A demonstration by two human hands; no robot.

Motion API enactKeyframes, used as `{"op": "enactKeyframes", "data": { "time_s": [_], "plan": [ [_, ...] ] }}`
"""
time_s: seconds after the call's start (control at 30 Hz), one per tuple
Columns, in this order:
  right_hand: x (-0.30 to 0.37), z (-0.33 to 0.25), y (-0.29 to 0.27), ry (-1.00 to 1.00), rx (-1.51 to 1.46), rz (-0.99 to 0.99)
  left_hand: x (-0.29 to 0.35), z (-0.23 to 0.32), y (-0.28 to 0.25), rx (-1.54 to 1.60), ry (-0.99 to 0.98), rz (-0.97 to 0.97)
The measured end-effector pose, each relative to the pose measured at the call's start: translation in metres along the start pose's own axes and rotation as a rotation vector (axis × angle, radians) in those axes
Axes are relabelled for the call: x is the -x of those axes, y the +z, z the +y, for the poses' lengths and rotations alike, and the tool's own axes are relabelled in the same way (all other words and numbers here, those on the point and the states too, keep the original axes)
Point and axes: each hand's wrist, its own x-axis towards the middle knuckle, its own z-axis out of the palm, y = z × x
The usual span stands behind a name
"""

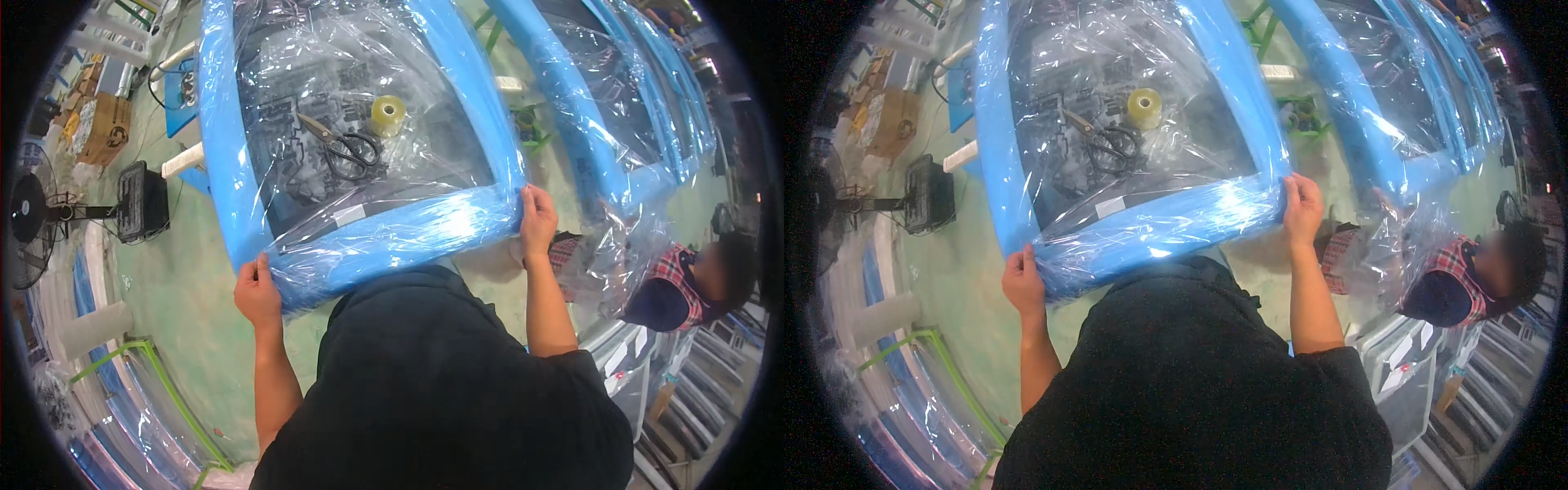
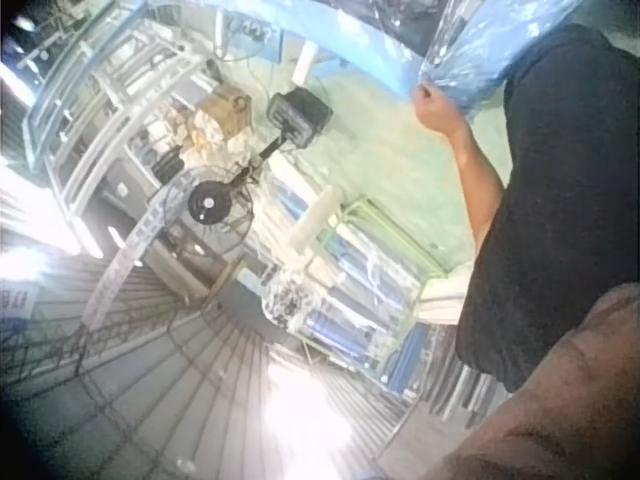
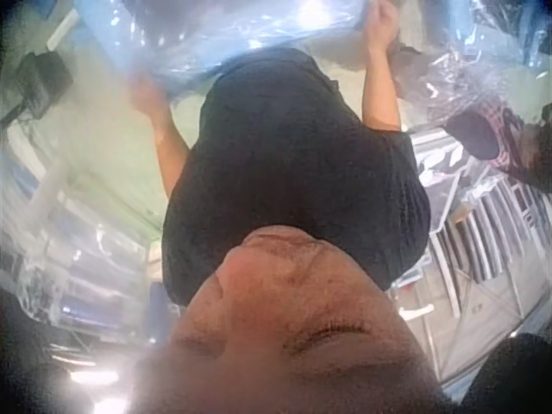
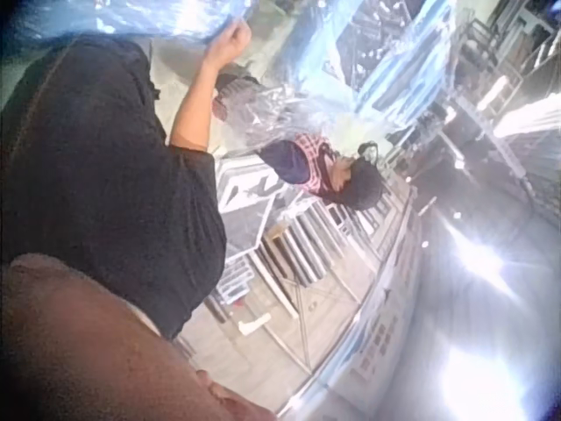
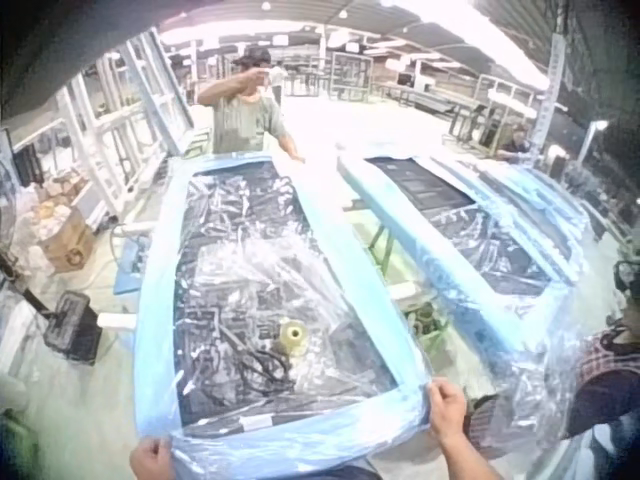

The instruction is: Applying protective plastic film and adhesive tape to blue metal frames on a production floor.

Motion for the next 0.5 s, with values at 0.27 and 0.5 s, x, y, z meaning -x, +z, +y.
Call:
{"op": "enactKeyframes", "data": {
  "time_s": [0.27, 0.5],
  "plan": [
    [-0.002, -0.016, 0.005, -0.087, 0.139, 0.033, -0.008, -0.011, 0.000, -0.143, 0.274, -0.012],
    [-0.004, -0.007, 0.006, -0.204, 0.266, 0.116, -0.003, -0.003, 0.008, -0.189, 0.209, 0.013]
  ]
}}
